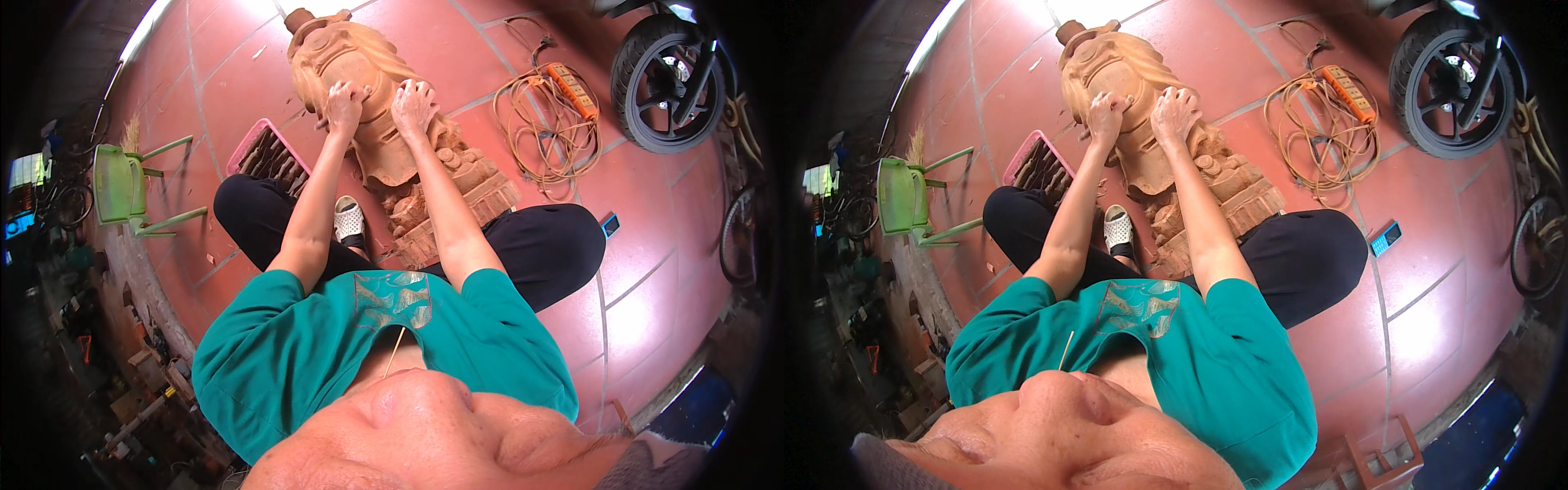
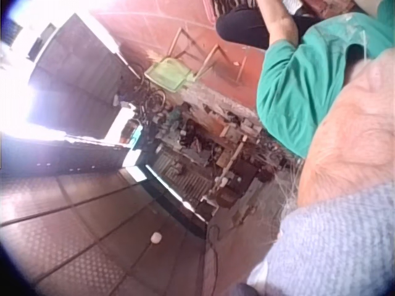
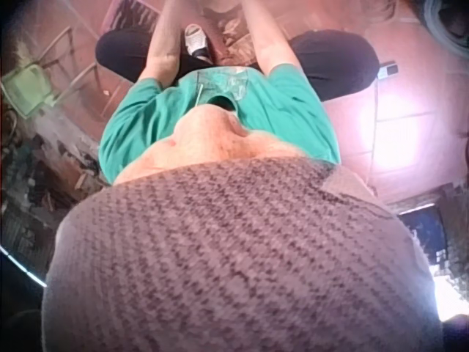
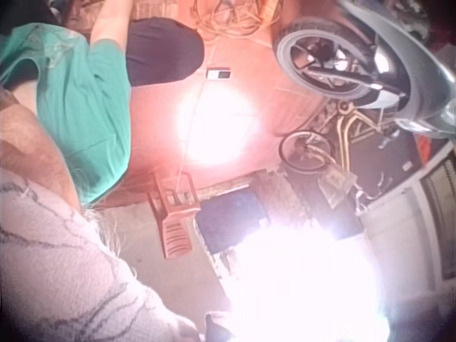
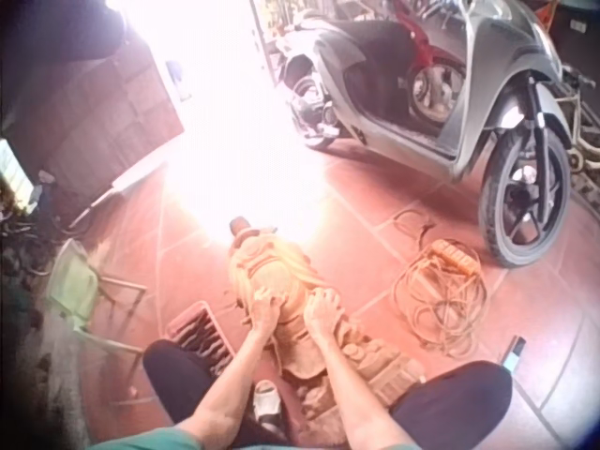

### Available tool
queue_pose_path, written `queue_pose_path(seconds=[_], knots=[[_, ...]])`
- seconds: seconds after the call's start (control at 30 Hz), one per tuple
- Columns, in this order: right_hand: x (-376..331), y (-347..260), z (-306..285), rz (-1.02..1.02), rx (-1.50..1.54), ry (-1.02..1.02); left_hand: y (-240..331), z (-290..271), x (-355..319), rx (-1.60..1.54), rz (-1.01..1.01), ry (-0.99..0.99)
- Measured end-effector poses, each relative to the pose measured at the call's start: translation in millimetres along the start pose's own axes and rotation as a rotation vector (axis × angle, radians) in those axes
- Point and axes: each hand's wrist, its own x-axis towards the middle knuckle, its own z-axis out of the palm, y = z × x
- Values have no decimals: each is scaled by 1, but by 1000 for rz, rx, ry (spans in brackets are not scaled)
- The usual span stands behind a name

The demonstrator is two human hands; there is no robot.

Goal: The person is sitting on the floor and using a small carving tool to shape and smooth the surface of a wooden sculpture. They work methodically on the upper section of the piece, refining the contours and details.

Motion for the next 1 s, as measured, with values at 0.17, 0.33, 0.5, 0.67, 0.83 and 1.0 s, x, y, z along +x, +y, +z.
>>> queue_pose_path(seconds=[0.17,0.33,0.5,0.67,0.83,1.0], knots=[[-1,-2,0,-13,-20,-1,6,-7,3,29,93,32],[-1,-2,0,-21,3,-4,7,5,29,70,1,9],[-1,2,-2,-11,31,-21,6,-12,-5,5,-34,-38],[-2,-5,-3,3,-5,-26,3,-14,-12,36,-9,14],[-1,-4,-1,-13,-50,4,6,-4,19,118,58,-10],[-3,-1,1,-27,-8,-33,-1,-6,12,68,16,-63]])
